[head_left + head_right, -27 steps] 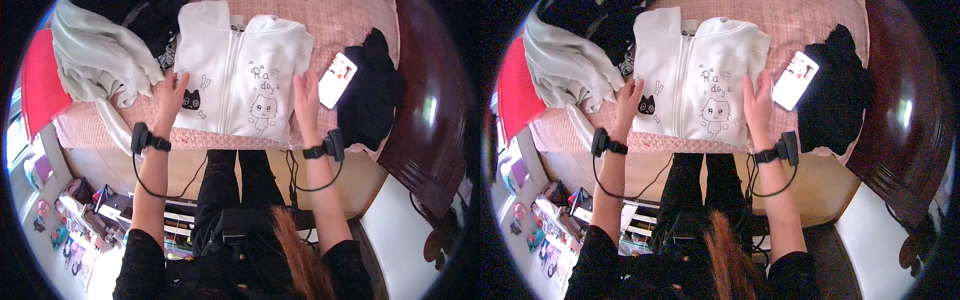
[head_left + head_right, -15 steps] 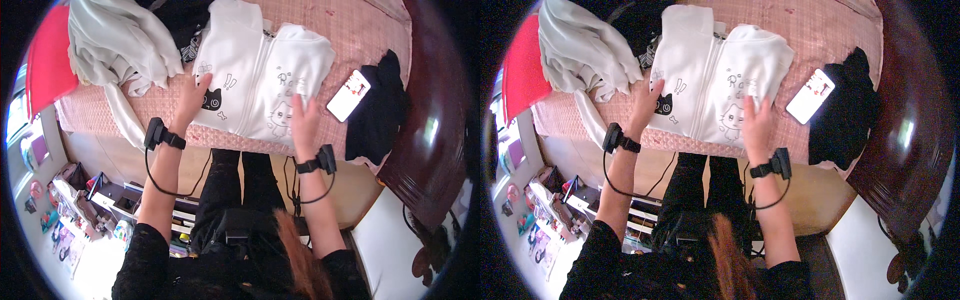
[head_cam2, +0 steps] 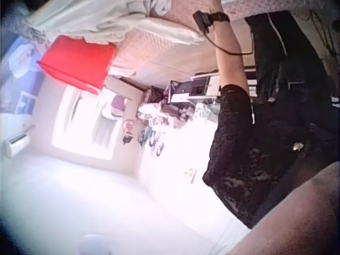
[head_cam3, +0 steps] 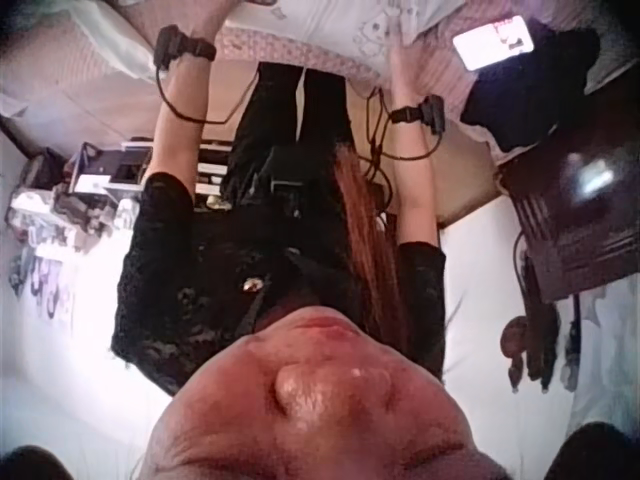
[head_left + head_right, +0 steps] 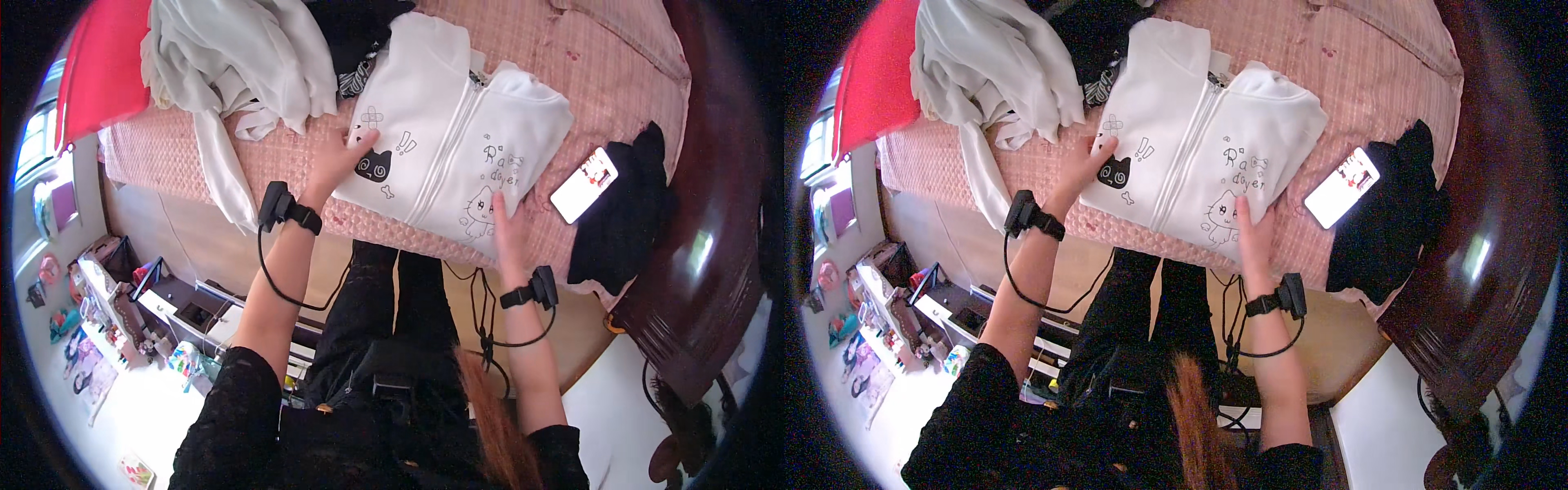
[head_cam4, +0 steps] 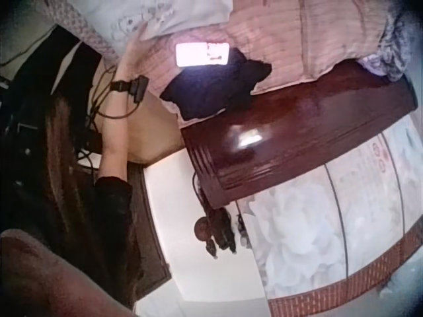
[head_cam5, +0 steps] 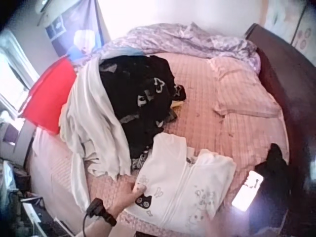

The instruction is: Folding various garments and placing them in a container

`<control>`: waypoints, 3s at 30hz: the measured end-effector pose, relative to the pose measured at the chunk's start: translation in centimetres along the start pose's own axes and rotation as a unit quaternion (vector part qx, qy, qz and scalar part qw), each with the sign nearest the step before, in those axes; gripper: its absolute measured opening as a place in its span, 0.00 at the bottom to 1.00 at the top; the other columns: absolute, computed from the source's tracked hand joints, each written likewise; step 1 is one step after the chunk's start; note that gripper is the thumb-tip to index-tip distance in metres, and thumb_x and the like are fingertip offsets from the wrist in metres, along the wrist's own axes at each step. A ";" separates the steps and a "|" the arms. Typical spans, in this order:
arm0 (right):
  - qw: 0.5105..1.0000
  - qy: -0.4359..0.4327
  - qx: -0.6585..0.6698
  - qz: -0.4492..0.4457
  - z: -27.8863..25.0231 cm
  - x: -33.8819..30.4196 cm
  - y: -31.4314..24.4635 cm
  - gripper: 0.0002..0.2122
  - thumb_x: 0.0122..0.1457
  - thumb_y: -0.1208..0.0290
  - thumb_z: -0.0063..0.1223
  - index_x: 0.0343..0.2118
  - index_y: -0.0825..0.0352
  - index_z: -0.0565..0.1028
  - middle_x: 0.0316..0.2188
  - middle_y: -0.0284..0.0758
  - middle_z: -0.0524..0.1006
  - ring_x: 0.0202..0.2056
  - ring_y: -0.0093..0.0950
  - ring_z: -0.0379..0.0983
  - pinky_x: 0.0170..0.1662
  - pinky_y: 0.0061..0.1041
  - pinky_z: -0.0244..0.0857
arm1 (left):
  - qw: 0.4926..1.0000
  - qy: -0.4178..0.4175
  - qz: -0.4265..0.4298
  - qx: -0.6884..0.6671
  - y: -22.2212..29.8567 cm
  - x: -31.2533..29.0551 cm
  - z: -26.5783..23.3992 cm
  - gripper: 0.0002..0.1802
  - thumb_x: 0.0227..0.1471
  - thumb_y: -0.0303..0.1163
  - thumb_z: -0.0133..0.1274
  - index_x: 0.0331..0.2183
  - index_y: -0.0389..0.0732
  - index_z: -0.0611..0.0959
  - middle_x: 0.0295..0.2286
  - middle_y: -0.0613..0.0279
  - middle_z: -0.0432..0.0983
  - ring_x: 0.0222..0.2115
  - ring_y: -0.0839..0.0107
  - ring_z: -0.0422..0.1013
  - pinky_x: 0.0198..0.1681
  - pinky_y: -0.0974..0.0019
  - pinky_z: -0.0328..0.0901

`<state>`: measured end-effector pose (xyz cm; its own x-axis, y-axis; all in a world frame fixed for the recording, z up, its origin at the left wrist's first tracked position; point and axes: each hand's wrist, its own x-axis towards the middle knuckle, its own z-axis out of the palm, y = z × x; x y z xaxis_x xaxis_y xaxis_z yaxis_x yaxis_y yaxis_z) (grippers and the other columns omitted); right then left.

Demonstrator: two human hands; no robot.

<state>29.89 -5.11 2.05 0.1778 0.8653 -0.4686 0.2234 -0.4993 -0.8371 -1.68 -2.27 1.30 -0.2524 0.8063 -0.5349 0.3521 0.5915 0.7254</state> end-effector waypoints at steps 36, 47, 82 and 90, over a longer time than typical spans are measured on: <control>0.839 -0.498 0.126 0.180 15.2 -28.1 -26.0 0.20 0.55 0.74 0.51 0.51 0.73 0.63 0.42 0.43 0.73 0.39 0.34 0.75 0.40 0.31 0.73 | 0.781 -0.088 -0.017 -0.618 -6.3 -38.0 -30.0 0.24 0.50 0.26 0.54 0.49 0.30 0.69 0.43 0.55 0.73 0.41 0.71 0.72 0.45 0.69 0.67; 0.806 -0.575 0.026 0.138 38.2 -42.2 -33.5 0.19 0.56 0.73 0.50 0.50 0.72 0.64 0.41 0.39 0.74 0.38 0.29 0.75 0.40 0.25 0.71 | 0.759 0.051 0.000 -0.649 -16.2 -46.2 -50.1 0.19 0.50 0.24 0.51 0.45 0.30 0.71 0.38 0.53 0.75 0.34 0.70 0.75 0.38 0.69 0.71; 0.878 -0.411 0.235 -0.076 88.0 -19.2 -61.9 0.17 0.57 0.68 0.50 0.46 0.71 0.68 0.38 0.38 0.76 0.36 0.27 0.76 0.38 0.26 0.73 | 0.919 -0.126 0.071 -0.366 -3.6 8.0 -108.9 0.13 0.50 0.33 0.54 0.37 0.36 0.77 0.29 0.59 0.79 0.23 0.73 0.76 0.27 0.70 0.73; 0.897 -0.370 0.192 0.148 90.0 -10.9 -55.5 0.17 0.57 0.72 0.48 0.48 0.73 0.67 0.37 0.44 0.76 0.36 0.35 0.76 0.40 0.32 0.73 | 0.947 -0.196 -0.039 -0.253 -9.5 21.7 -102.9 0.11 0.51 0.32 0.52 0.36 0.36 0.78 0.28 0.60 0.78 0.24 0.73 0.75 0.29 0.67 0.72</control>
<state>-70.67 17.17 28.27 -0.5425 0.5608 -0.6254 -0.1011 -0.7827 -0.6142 -103.23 10.17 27.34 0.1294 0.7545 -0.6434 -0.1550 0.6563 0.7384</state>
